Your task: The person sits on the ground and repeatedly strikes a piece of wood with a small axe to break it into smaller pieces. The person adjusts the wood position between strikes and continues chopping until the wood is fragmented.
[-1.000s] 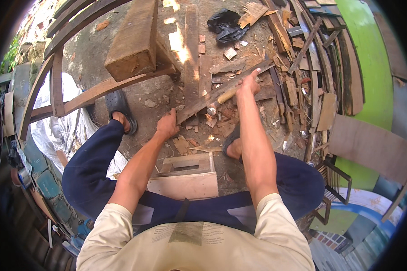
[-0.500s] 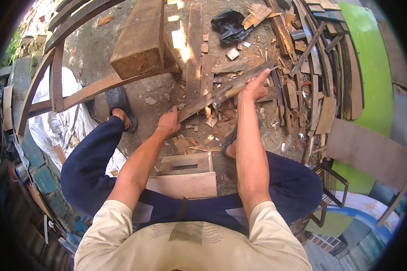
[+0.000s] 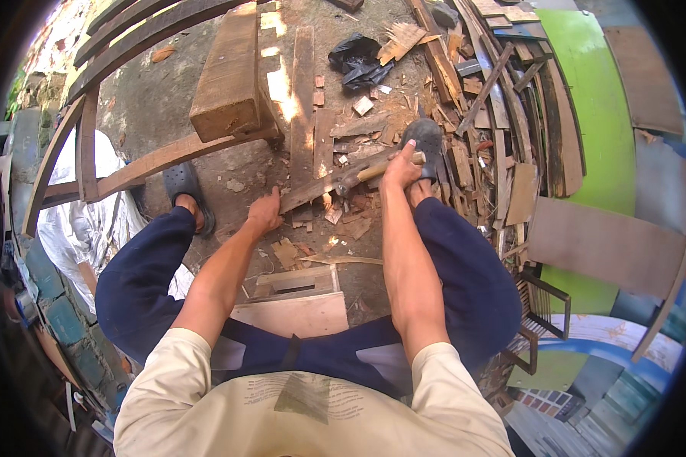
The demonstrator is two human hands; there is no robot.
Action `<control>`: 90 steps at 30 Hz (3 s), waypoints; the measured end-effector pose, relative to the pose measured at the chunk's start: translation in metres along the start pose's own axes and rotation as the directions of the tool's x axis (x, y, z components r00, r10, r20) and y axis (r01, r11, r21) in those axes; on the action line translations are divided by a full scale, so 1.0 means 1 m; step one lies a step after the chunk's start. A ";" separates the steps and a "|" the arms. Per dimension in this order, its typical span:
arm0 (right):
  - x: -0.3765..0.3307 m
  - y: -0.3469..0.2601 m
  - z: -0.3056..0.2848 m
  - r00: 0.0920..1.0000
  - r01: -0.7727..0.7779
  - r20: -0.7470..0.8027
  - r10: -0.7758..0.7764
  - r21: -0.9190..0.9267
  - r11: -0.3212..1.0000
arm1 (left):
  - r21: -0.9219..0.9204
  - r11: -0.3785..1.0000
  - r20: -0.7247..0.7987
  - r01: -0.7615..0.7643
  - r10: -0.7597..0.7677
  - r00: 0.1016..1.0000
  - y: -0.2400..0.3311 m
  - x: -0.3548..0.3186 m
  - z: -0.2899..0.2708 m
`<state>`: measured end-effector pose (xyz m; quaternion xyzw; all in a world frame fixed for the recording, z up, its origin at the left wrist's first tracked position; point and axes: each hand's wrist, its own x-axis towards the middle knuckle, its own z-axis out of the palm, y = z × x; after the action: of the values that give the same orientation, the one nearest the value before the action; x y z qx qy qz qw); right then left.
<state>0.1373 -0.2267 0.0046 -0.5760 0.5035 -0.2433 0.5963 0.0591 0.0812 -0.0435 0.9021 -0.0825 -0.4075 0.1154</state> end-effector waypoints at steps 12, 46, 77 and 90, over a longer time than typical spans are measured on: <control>-0.009 0.005 -0.002 0.981 -0.192 0.037 0.191 0.318 0.929 | 0.001 0.998 -0.026 -0.059 0.059 0.998 -0.005 -0.004 -0.003; 0.045 -0.013 0.039 0.901 -0.304 -0.301 0.313 0.079 0.949 | 0.134 0.987 -0.021 0.086 -0.084 0.996 -0.027 -0.036 0.020; 0.024 0.000 -0.002 0.871 -0.436 -0.058 0.487 0.365 0.823 | 0.078 0.997 0.053 0.024 -0.029 0.998 -0.020 -0.034 0.000; -0.002 -0.027 -0.038 0.662 0.744 0.525 -0.534 -0.373 0.555 | 0.095 0.994 0.072 0.046 -0.053 0.996 -0.016 -0.035 -0.004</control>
<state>0.1114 -0.2476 0.0366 -0.9017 0.1862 -0.1804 0.3460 0.0404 0.1058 -0.0204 0.8925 -0.0833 -0.4392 0.0601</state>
